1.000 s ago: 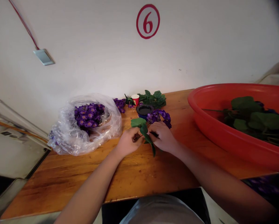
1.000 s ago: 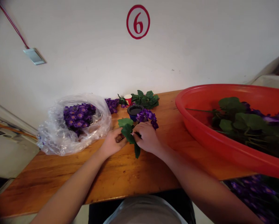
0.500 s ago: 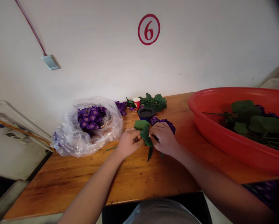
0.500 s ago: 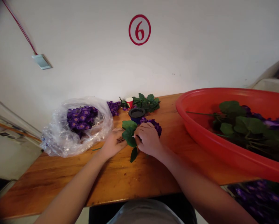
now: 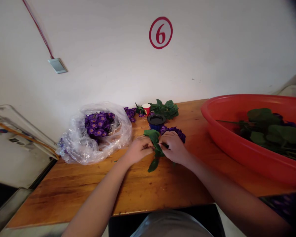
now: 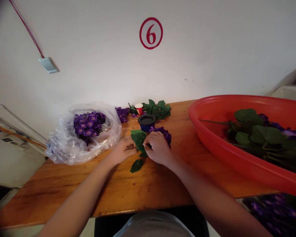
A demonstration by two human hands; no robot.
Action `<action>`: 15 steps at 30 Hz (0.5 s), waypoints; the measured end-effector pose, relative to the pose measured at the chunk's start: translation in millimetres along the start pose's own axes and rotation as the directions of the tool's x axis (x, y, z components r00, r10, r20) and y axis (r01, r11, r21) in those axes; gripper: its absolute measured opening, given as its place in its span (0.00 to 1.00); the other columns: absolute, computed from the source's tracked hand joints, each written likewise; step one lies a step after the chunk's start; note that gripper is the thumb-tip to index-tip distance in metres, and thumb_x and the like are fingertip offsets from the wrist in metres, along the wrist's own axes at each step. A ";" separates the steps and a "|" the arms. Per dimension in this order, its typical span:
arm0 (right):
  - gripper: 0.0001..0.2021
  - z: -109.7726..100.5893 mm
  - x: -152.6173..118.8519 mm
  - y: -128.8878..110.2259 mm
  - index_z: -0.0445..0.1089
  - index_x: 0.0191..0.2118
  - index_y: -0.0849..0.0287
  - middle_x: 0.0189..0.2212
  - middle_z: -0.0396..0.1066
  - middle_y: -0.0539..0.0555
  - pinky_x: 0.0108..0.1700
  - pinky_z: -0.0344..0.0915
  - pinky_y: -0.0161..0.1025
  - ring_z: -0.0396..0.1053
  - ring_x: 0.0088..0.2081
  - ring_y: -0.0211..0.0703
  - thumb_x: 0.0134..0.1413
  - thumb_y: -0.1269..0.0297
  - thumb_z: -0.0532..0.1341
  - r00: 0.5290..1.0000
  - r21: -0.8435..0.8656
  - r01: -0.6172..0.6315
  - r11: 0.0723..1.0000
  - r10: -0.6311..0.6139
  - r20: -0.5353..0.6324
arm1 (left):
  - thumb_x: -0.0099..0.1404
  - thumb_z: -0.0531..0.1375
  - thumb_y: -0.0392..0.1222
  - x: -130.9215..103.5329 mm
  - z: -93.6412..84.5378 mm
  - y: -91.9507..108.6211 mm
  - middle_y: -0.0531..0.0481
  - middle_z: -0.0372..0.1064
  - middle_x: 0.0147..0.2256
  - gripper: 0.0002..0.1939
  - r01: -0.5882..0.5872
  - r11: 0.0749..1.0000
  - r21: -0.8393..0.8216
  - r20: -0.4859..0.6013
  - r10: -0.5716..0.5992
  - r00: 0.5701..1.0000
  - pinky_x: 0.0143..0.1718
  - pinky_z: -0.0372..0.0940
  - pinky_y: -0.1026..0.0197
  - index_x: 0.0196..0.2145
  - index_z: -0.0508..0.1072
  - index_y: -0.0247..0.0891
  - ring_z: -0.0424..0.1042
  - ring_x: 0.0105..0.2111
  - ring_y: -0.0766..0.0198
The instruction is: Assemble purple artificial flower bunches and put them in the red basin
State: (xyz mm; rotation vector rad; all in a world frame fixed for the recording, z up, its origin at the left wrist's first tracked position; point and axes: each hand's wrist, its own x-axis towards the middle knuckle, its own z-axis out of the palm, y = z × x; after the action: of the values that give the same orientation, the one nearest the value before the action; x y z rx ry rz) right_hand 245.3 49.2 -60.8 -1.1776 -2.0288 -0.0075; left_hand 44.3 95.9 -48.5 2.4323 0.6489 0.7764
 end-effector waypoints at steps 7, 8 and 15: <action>0.05 1.4 -0.2 0.8 0.69 0.27 0.58 0.27 0.71 0.52 0.40 0.56 0.42 0.65 0.34 0.44 0.52 0.72 0.60 0.999 0.024 -0.031 0.999 0.031 0.019 | 0.59 0.57 0.34 -6.0 8.4 -9.8 0.53 0.67 0.28 0.02 0.067 0.988 -0.140 0.016 -0.065 0.998 0.33 0.60 0.63 0.30 0.70 0.36 0.65 0.30 0.65; 0.05 0.6 -0.1 1.0 0.68 0.27 0.58 0.27 0.71 0.52 0.40 0.55 0.42 0.65 0.34 0.44 0.52 0.72 0.60 0.998 0.004 -0.031 1.000 0.031 0.046 | 0.59 0.57 0.34 -6.7 9.8 -10.3 0.53 0.67 0.28 0.02 0.081 0.986 -0.149 0.017 -0.079 0.997 0.33 0.60 0.63 0.30 0.70 0.36 0.65 0.30 0.64; 0.06 -10.5 0.9 -1.9 0.71 0.33 0.58 0.32 0.71 0.54 0.41 0.50 0.44 0.60 0.38 0.46 0.57 0.68 0.57 0.941 -0.243 0.244 0.939 -0.169 0.291 | 0.60 0.55 0.31 -6.2 17.9 -7.7 0.53 0.66 0.30 0.03 0.094 0.982 -0.165 0.068 -0.084 0.994 0.36 0.60 0.64 0.32 0.68 0.36 0.64 0.32 0.66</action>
State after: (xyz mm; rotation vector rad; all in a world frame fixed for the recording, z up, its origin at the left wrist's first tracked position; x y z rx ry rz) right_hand 250.1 45.0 -52.2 -1.1737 -2.4473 -0.2588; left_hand 48.9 92.7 -68.2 2.2491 0.6373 0.6891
